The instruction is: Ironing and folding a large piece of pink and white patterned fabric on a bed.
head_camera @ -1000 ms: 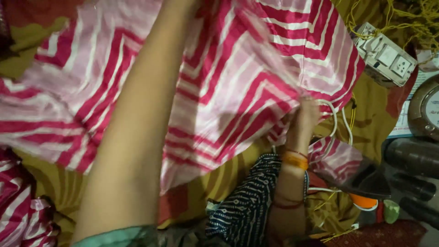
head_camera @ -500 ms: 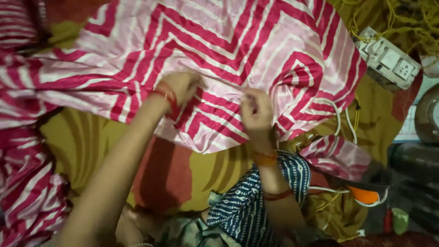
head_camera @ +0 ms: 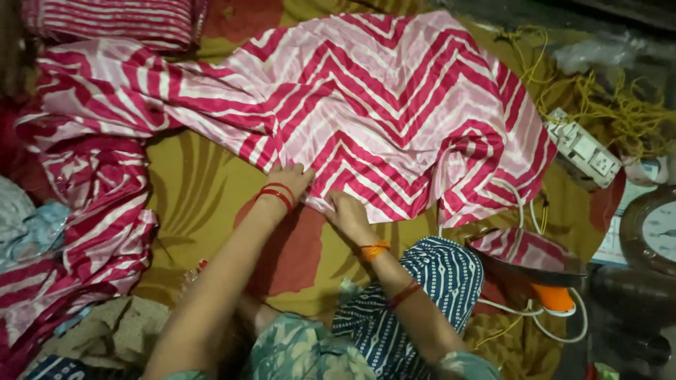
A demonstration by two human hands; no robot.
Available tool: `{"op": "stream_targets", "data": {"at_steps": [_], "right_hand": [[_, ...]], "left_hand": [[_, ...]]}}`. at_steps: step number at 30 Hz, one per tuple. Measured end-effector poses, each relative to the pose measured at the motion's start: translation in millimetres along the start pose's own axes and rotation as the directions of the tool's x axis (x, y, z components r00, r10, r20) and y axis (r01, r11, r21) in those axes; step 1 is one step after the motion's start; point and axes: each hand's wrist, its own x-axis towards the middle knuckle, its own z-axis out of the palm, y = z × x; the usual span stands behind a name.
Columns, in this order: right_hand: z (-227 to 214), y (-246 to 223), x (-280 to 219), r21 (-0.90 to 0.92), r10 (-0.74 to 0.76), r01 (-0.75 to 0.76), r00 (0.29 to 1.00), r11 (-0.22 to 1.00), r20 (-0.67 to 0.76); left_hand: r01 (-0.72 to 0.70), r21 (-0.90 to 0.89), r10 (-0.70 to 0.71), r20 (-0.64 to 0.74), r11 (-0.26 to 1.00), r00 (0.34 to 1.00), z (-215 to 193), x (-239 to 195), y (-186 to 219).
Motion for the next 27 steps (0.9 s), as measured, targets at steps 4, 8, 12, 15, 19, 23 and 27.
{"op": "stream_targets", "data": {"at_steps": [4, 8, 12, 15, 19, 23, 27], "right_hand": [[-2, 2, -6, 0.011, -0.290, 0.294, 0.946, 0.956, -0.142], [-17, -21, -22, 0.099, -0.273, 0.288, 0.951, 0.952, -0.143], [-37, -43, -33, 0.132, -0.356, 0.394, 0.903, 0.910, -0.239], [-56, -58, -39, 0.068, -0.203, 0.215, 0.968, 0.974, -0.149], [-74, -58, -49, 0.027, -0.314, 0.329, 0.921, 0.944, -0.229], [-87, -40, -51, -0.110, -0.401, 0.390, 0.834, 0.914, -0.379], [-113, -23, -50, -0.066, -0.337, 0.345, 0.828, 0.936, -0.448]], "left_hand": [[0.151, -0.183, -0.152, 0.008, 0.971, 0.988, -41, -21, 6], [-0.046, -0.234, -0.011, -0.239, 0.971, 0.971, -46, -20, 11], [-0.065, -0.144, 0.053, -0.084, 0.987, 0.995, -66, -18, 30], [-0.086, -0.165, 0.088, 0.008, 0.983, 0.996, -79, -22, 34], [-0.134, -0.068, 0.118, -0.211, 0.989, 0.970, -99, -29, 23], [-0.110, 0.032, 0.114, -0.385, 0.993, 0.916, -129, -39, -5], [0.028, 0.146, 0.060, -0.567, 0.989, 0.821, -125, -52, -61]]}}
